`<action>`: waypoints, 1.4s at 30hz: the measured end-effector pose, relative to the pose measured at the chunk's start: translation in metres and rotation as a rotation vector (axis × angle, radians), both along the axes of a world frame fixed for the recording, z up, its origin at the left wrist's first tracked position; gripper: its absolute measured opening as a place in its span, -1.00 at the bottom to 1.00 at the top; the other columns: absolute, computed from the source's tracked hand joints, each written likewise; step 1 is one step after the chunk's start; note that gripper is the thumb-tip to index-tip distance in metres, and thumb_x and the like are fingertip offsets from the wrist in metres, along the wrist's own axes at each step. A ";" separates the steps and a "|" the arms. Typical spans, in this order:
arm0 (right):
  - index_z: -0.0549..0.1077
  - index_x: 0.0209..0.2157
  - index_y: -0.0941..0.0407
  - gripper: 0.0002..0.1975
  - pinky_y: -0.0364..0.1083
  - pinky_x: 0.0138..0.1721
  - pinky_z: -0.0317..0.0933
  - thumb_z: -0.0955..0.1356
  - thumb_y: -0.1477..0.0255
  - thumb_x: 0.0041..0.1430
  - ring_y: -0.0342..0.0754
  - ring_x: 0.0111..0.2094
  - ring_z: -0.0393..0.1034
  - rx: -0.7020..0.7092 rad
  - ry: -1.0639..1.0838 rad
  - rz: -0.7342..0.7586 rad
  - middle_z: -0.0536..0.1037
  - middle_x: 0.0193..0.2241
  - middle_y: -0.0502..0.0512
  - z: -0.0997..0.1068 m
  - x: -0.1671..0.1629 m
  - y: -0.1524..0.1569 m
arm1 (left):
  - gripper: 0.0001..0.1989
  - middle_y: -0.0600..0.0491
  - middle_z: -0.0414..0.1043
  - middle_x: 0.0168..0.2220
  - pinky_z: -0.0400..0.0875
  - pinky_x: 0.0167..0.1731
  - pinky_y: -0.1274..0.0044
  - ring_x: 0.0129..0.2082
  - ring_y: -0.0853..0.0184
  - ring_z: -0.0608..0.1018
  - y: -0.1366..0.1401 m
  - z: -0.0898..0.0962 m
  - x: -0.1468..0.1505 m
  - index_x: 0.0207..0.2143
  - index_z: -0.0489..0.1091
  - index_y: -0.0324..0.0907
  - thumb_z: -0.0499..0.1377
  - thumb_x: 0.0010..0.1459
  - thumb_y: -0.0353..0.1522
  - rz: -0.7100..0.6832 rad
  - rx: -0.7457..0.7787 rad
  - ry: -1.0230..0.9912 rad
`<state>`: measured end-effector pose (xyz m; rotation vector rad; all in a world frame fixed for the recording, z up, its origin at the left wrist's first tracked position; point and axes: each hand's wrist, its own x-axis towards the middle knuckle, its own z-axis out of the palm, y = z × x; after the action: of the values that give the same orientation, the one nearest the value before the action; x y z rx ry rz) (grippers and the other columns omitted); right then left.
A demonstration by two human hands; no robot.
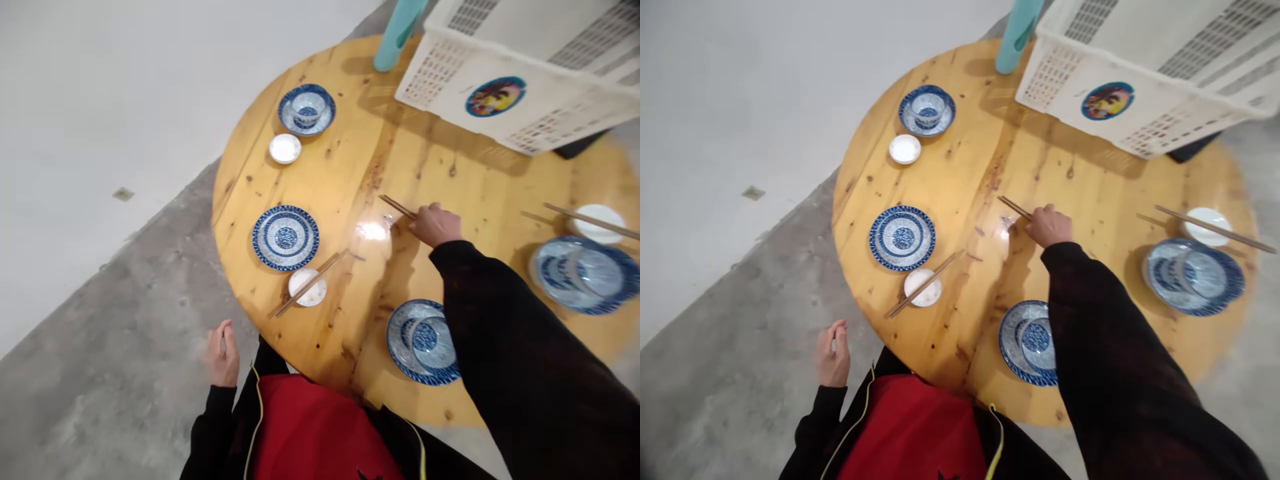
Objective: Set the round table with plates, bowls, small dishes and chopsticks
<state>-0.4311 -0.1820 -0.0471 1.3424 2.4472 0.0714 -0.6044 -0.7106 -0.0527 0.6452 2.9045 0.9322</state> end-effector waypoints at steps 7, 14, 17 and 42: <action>0.37 0.04 0.32 -0.69 0.02 -0.23 0.20 0.24 0.50 0.31 0.27 -0.06 0.44 -0.149 -0.080 0.201 0.44 -0.04 0.54 0.009 -0.011 -0.037 | -0.72 -0.03 0.52 -0.30 0.46 -0.23 0.48 -0.29 0.32 0.57 0.010 0.002 0.003 -0.16 0.47 -0.21 -0.01 0.39 -0.31 -0.093 0.105 0.058; 0.37 0.06 0.33 -0.67 0.01 -0.24 0.15 0.23 0.51 0.33 0.26 -0.10 0.47 -0.163 -0.027 0.216 0.44 -0.03 0.57 0.004 -0.009 -0.057 | -0.78 -0.02 0.53 -0.27 0.45 -0.15 0.52 -0.24 0.34 0.58 0.033 0.016 0.018 -0.15 0.47 -0.22 0.02 0.38 -0.43 -0.221 0.215 0.119; 0.36 0.10 0.33 -0.63 0.01 -0.25 0.15 0.26 0.51 0.30 0.26 -0.14 0.48 -0.152 0.020 0.227 0.44 -0.03 0.58 0.003 -0.007 -0.062 | -0.78 -0.02 0.52 -0.28 0.45 -0.17 0.53 -0.25 0.34 0.58 0.036 0.019 0.027 -0.16 0.48 -0.22 0.02 0.38 -0.43 -0.250 0.234 0.090; 0.53 -0.46 0.14 -0.75 -0.24 -0.53 0.35 0.58 0.34 -0.14 -0.20 -0.58 0.38 -1.038 1.736 -0.432 0.46 -0.59 -0.04 0.121 -0.165 -0.294 | -0.48 -0.16 0.50 -0.07 0.50 -0.25 0.48 -0.27 0.32 0.60 0.053 0.068 -0.112 0.21 0.27 -0.27 -0.06 0.41 -0.11 -0.512 0.616 -0.593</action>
<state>-0.5964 -0.4764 0.0740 1.3689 1.9814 -2.9439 -0.7168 -0.6572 0.0149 0.8789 1.8047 1.5864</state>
